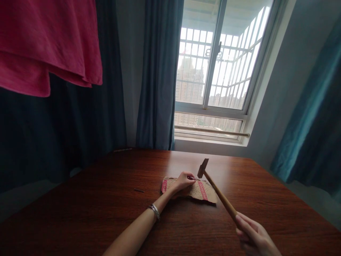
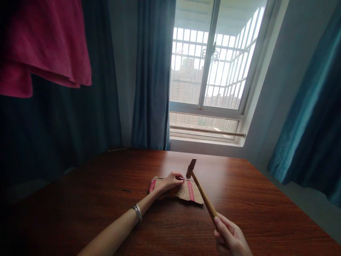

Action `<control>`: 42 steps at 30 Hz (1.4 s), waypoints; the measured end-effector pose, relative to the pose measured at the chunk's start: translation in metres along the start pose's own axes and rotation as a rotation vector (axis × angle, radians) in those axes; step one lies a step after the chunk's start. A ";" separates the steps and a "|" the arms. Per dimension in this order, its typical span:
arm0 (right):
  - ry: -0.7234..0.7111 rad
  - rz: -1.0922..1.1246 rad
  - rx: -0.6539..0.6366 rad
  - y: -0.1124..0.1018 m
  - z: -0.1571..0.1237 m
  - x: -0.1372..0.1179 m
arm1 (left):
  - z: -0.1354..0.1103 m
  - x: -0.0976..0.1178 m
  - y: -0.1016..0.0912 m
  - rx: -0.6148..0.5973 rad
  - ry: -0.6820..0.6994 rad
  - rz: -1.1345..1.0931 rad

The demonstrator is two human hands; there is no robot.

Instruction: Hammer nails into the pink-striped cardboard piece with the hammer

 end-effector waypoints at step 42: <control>-0.054 0.052 0.017 0.016 -0.005 0.003 | 0.002 -0.008 0.004 0.015 0.069 -0.059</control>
Point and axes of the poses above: each hand's wrist, its own z-axis towards the middle knuckle, its own y-axis out of the palm, x = y × z, the point moved 4 cm from there along z, towards the middle knuckle, and after that the axes turned 7 degrees about z, right-handed, at the moved point
